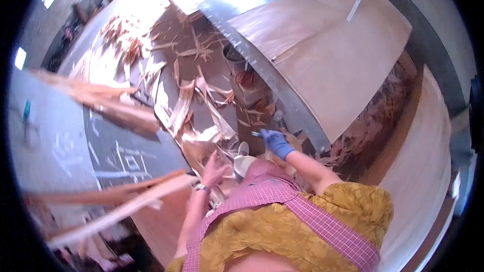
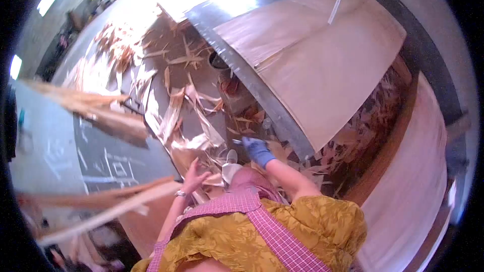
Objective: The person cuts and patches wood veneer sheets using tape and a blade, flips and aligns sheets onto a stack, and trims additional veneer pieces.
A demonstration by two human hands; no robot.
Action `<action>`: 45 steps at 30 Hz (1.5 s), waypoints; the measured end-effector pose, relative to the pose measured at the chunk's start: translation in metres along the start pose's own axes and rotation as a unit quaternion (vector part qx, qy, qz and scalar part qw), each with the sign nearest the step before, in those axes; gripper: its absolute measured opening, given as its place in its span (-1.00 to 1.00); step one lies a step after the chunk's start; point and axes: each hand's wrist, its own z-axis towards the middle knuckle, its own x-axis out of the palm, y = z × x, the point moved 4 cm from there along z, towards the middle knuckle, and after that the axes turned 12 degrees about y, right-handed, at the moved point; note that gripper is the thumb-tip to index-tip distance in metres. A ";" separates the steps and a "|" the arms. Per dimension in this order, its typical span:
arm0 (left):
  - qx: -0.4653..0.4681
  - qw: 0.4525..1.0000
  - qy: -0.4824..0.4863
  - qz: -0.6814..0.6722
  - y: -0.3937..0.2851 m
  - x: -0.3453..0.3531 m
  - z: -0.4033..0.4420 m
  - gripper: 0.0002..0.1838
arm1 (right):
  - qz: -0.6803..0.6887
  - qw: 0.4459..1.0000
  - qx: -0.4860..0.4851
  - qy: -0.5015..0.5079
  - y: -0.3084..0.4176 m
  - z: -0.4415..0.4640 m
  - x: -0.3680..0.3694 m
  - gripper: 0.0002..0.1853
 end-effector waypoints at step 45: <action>0.016 0.850 0.108 -0.515 -0.302 -0.172 0.645 -0.59 | 0.349 0.551 0.562 -0.508 -0.024 0.130 -0.062 -0.68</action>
